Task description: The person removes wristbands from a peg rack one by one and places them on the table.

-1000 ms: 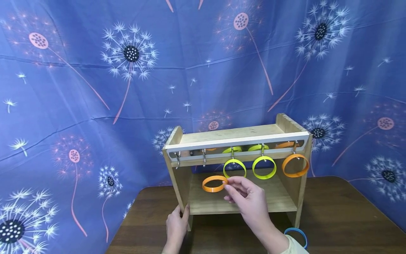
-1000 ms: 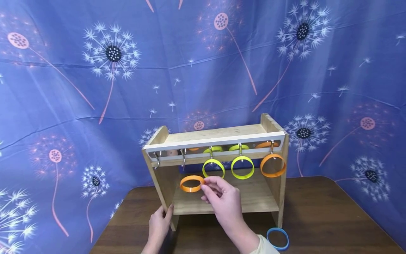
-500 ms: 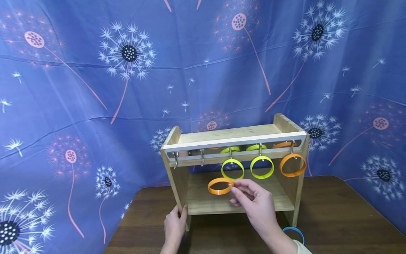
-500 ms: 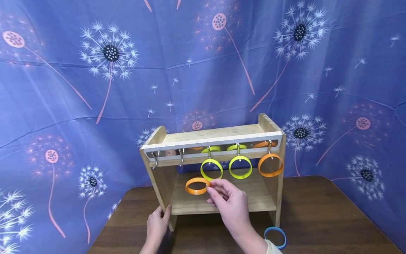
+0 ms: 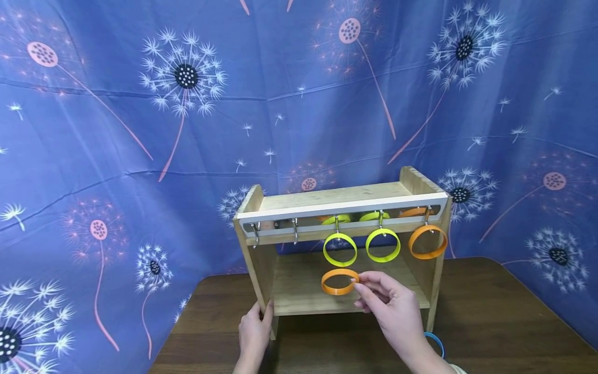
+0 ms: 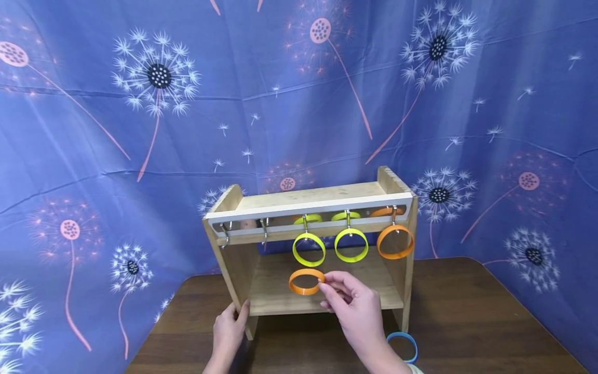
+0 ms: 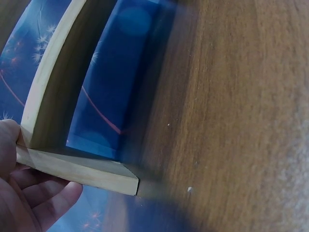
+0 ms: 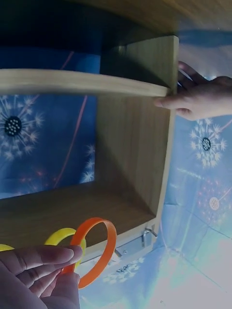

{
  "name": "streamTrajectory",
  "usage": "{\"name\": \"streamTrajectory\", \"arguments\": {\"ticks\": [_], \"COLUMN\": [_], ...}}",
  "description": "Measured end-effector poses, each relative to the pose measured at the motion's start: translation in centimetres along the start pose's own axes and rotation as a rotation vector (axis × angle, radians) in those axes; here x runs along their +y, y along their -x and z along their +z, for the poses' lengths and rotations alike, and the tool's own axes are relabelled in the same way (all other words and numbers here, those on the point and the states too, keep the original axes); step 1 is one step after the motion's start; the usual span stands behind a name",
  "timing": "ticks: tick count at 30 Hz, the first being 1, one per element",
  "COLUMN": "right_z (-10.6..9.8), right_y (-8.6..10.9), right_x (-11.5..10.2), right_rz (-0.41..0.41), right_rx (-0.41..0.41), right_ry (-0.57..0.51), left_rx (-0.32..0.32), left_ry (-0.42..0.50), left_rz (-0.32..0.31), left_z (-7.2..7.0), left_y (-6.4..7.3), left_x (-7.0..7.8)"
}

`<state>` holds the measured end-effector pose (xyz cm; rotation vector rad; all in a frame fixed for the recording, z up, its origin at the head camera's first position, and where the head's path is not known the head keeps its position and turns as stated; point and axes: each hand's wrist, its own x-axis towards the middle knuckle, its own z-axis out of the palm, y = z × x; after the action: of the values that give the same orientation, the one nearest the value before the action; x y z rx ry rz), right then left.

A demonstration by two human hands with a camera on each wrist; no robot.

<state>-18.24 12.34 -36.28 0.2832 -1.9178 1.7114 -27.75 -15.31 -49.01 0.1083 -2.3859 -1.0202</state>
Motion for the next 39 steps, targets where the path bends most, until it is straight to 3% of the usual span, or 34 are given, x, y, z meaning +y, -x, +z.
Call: {"name": "streamTrajectory", "arguments": {"ticks": [8, 16, 26, 39], "right_z": [-1.1, -2.5, -4.6, -7.5], "right_y": [0.5, 1.2, 2.2, 3.4], "right_x": [0.9, 1.6, 3.0, 4.4], "right_rz": [-0.005, 0.055, 0.05, 0.145], "right_rx": [0.036, 0.051, 0.066, 0.093], "right_ry": [0.03, 0.079, 0.153, 0.27], "left_rx": [-0.01, -0.007, -0.001, 0.007], "left_ry": [-0.017, -0.017, -0.008, -0.013], "left_rz": [-0.011, -0.013, -0.001, 0.015], "left_z": [-0.1, 0.0, -0.3, -0.1], "left_y": [-0.1, 0.0, 0.0, 0.1], "left_x": [0.0, -0.2, -0.1, 0.2]}}
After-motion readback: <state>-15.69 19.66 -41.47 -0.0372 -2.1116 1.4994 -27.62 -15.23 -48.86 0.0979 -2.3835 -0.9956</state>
